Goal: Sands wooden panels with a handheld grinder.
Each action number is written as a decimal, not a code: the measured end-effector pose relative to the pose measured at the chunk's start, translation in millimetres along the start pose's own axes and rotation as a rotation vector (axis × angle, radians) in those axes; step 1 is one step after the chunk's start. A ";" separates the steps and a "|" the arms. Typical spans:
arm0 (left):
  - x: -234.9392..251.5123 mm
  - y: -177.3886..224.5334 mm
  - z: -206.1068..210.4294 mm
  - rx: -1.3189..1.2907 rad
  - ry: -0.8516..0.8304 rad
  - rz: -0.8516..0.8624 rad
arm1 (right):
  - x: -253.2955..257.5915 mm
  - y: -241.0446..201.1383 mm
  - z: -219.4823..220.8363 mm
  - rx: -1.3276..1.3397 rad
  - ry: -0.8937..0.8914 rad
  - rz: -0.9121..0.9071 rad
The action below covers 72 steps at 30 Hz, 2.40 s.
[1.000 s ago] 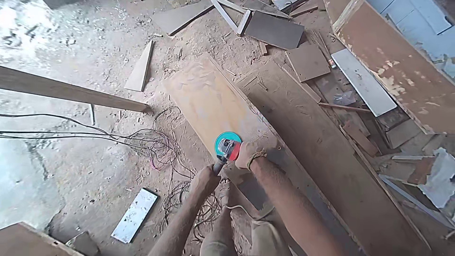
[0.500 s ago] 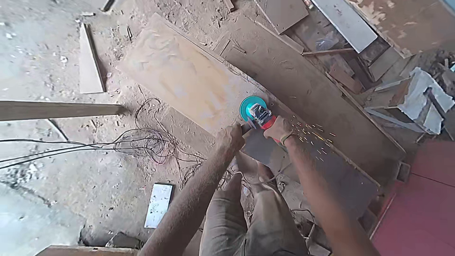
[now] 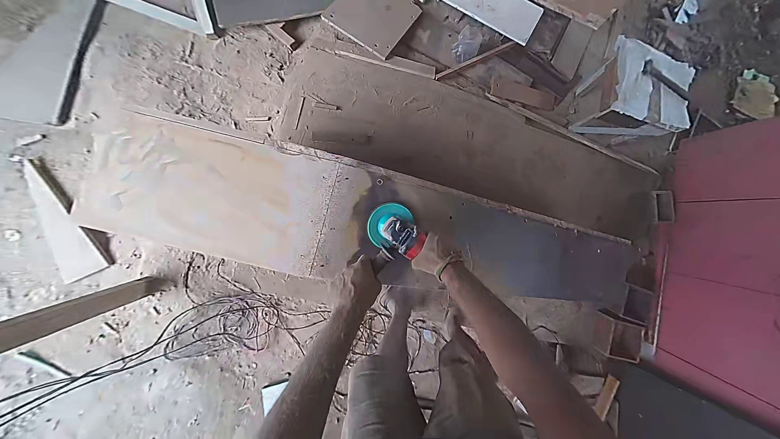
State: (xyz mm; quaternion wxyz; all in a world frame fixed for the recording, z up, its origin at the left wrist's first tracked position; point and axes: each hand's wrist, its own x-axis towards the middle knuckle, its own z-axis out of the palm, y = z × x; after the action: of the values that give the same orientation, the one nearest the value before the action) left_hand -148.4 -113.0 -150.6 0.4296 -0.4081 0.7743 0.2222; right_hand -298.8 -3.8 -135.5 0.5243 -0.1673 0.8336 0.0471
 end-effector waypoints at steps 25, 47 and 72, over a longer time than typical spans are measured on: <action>-39.5 424.5 192.1 0.315 -0.264 0.384 | 40.7 489.3 48.2 0.489 0.077 0.484; -44.0 145.8 -62.6 0.356 0.087 0.082 | 65.9 116.9 7.3 0.638 0.062 -0.186; 14.9 246.0 52.9 -0.068 -0.217 0.215 | 21.8 215.7 -109.3 -0.081 -0.012 0.189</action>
State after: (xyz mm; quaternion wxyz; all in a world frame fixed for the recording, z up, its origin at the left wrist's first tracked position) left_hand -329.6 57.0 -192.9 0.4706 -0.3105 0.7546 0.3357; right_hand -472.0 166.1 -127.0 0.5152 -0.1085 0.8400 0.1310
